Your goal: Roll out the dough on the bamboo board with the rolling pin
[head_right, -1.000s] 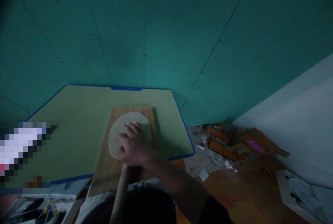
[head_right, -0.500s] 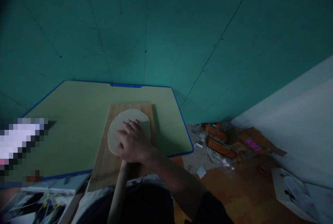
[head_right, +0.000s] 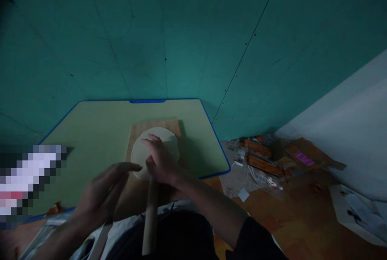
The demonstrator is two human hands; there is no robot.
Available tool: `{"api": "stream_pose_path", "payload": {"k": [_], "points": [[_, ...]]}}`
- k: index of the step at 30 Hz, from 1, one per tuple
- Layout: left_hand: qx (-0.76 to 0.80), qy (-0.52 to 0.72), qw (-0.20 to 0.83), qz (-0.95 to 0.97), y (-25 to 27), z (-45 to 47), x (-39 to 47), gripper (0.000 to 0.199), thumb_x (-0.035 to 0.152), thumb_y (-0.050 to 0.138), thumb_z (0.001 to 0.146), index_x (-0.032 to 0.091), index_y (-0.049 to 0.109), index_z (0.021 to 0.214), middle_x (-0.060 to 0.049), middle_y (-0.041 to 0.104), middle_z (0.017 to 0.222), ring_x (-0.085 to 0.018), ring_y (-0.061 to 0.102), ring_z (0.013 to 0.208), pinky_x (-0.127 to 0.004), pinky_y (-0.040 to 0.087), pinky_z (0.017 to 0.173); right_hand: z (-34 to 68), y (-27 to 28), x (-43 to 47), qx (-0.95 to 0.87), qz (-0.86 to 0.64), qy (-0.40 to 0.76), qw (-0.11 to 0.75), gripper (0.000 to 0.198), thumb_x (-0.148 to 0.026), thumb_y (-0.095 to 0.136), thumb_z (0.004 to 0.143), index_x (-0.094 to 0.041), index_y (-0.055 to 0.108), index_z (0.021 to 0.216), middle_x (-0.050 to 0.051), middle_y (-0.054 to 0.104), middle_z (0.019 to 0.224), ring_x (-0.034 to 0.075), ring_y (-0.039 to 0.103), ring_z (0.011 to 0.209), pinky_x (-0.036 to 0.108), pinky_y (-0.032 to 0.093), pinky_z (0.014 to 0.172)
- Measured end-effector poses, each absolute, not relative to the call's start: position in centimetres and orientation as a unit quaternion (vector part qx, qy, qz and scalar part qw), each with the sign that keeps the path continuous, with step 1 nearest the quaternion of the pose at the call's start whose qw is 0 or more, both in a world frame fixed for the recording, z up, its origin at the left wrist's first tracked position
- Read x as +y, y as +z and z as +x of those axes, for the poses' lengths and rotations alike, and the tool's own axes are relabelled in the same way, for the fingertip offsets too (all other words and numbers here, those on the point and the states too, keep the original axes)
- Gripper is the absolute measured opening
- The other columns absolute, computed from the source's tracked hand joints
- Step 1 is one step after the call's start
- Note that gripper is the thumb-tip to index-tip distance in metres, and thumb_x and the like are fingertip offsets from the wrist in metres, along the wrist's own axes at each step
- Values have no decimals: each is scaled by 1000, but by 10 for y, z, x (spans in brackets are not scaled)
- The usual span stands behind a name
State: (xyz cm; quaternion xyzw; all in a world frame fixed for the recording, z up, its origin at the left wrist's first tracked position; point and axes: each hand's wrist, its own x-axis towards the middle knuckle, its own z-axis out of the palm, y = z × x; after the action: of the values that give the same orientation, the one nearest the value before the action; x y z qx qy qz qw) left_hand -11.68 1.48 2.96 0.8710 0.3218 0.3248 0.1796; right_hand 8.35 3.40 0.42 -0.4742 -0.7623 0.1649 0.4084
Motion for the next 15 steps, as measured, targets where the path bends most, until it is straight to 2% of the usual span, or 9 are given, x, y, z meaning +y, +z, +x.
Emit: {"api": "stream_pose_path", "payload": {"k": [2,4,6,9,11,13,15], "points": [[285,303,146,897,24,-90,38,32,22,38,105,16,59,129,-14,67,130,-26,63,123,-46,55,100,92,7,22,-721,-474,166,477,54,-7,37,87,-20,47,139,13,53,143,22,45,140,47,39,118],[246,252,110,929,23,-62,52,38,20,39,103,14,55,137,-16,56,147,-30,47,141,-53,45,112,104,13,-2,-668,-486,147,545,49,-8,36,91,-23,50,135,11,56,139,23,50,135,46,44,113],[202,183,93,958,24,-38,61,38,20,43,101,14,55,137,-15,51,152,-32,40,146,-56,39,116,113,22,-34,-645,-491,122,573,40,-9,38,94,-24,55,127,11,60,131,23,55,129,44,49,107],[160,111,81,977,24,-24,71,35,21,45,100,14,62,130,-14,59,145,-31,48,140,-54,39,117,115,28,-78,-728,-443,128,507,29,-10,43,93,-21,61,113,9,67,108,20,63,112,36,54,95],[163,99,66,980,20,-33,77,37,19,44,99,14,63,130,-13,63,140,-30,51,138,-53,39,116,104,23,-91,-802,-372,136,447,19,-16,47,95,-18,63,106,7,69,98,18,65,103,31,54,90],[169,118,52,977,13,-56,84,41,19,43,97,14,62,133,-14,61,142,-32,48,141,-55,39,116,86,12,-89,-860,-306,118,390,17,-26,50,99,-18,65,101,4,71,97,17,64,102,31,50,95],[181,147,43,971,7,-85,92,47,20,41,96,14,58,139,-15,54,150,-33,40,146,-56,37,118,64,1,-78,-904,-257,96,329,19,-31,52,102,-19,66,97,2,72,99,17,62,106,32,45,101]]}}
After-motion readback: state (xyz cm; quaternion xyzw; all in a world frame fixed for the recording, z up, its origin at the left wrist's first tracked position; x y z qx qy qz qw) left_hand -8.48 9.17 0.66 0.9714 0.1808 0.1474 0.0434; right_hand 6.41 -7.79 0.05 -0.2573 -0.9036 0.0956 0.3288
